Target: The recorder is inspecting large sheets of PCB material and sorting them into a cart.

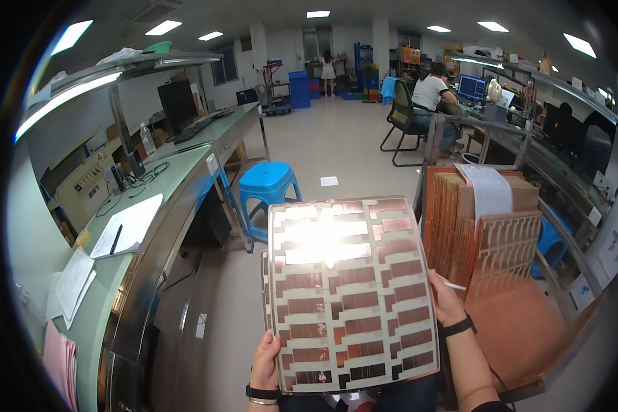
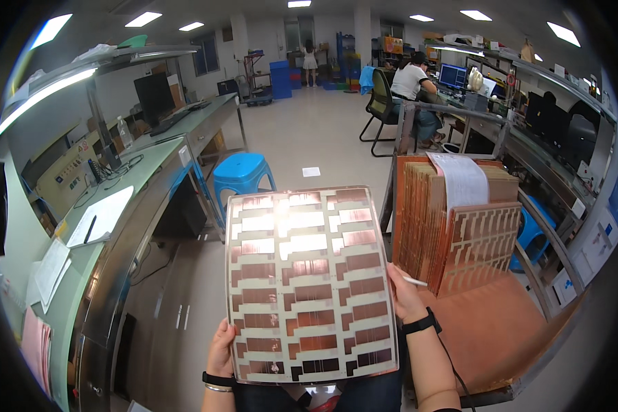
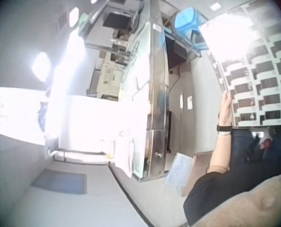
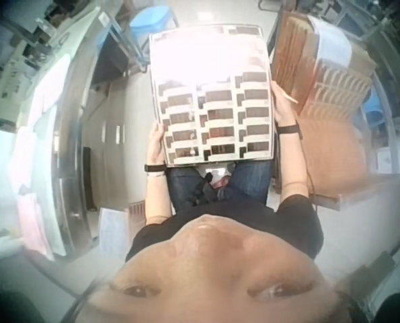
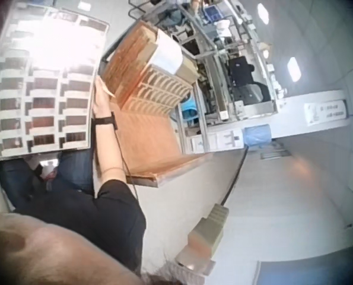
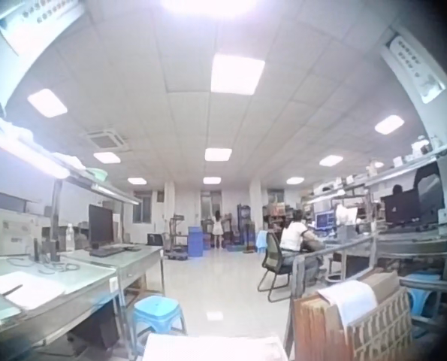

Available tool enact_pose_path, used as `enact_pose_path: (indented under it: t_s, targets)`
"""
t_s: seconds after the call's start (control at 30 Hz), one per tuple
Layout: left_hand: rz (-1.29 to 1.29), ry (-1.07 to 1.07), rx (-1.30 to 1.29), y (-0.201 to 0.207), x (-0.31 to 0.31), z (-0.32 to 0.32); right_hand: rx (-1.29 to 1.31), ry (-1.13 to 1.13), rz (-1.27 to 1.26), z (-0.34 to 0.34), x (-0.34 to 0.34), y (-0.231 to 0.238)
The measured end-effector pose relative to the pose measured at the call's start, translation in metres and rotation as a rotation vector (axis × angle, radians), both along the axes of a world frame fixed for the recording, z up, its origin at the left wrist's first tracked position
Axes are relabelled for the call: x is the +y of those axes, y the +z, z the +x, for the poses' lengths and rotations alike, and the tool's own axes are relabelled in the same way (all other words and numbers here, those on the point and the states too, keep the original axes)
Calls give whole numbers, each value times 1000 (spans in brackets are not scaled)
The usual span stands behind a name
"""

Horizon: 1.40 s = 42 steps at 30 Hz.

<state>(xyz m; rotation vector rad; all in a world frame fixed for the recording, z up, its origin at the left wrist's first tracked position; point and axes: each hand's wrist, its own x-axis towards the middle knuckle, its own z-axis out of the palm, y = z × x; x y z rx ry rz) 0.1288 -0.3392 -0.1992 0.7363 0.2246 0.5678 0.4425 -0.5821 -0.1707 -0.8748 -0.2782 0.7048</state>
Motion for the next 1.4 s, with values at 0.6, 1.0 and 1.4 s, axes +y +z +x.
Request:
enact_pose_path:
  t_s: [0.6, 1.0, 1.4]
  targets:
    - [402, 226, -71, 111, 34, 18, -553, -254, 105, -45, -4, 69]
    - [545, 301, -151, 91, 23, 30, -161, 147, 552, 28, 4, 17]
    - [528, 246, -34, 46, 14, 31, -30, 146, 109, -23, -26, -26]
